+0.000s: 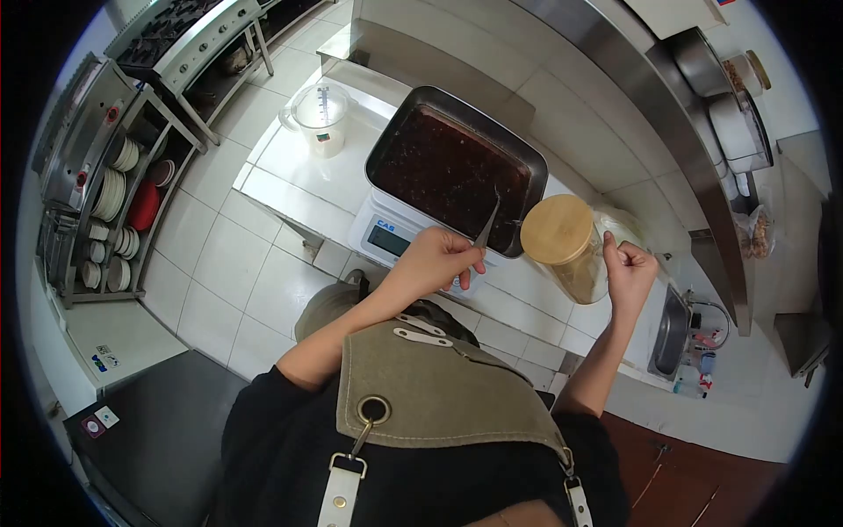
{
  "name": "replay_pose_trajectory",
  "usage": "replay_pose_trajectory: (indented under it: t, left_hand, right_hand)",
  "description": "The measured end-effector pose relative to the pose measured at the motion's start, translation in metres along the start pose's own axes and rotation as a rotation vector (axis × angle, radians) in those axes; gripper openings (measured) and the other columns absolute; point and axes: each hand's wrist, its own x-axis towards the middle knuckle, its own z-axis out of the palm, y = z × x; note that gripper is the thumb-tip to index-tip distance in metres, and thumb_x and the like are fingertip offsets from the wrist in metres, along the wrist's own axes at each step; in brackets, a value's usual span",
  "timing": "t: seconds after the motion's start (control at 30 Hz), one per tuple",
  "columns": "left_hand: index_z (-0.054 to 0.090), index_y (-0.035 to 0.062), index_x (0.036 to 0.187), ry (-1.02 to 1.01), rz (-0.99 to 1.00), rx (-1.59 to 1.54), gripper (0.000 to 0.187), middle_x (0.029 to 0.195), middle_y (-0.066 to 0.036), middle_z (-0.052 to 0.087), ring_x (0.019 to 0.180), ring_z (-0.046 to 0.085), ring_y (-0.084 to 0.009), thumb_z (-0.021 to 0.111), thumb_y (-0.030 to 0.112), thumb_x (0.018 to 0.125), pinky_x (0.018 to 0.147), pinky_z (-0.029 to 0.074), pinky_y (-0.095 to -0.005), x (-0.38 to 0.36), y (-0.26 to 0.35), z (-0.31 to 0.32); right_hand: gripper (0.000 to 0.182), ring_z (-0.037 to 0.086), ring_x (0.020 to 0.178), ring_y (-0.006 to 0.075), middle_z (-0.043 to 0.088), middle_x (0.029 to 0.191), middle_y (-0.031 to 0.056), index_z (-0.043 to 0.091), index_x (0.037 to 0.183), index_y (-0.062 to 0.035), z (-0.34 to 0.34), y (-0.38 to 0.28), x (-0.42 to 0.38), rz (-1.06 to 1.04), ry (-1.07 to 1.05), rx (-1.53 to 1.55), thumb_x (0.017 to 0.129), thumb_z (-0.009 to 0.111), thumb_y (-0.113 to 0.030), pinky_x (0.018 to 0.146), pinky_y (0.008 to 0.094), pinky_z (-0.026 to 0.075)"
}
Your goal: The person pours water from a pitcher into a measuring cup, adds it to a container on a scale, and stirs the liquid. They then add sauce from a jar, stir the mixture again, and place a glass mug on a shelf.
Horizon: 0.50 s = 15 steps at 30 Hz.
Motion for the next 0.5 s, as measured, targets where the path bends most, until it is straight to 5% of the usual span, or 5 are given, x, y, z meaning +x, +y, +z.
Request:
replay_pose_trajectory:
  t: [0.5]
  left_hand:
    - [0.068,0.0021,0.073,-0.026,-0.038,-0.021,0.029,0.051,-0.002,0.056,0.041,0.044,-0.0049,0.059,0.026,0.086,0.04,0.034,-0.0198,-0.0023,0.0035,-0.0028]
  right_hand:
    - [0.049,0.022,0.046,0.0044,0.026,0.047,-0.0064,0.034,0.048,-0.0057,-0.0012,0.001,0.0032,-0.024,0.005,-0.017,0.081,0.069,-0.017,0.043,0.0249,0.017]
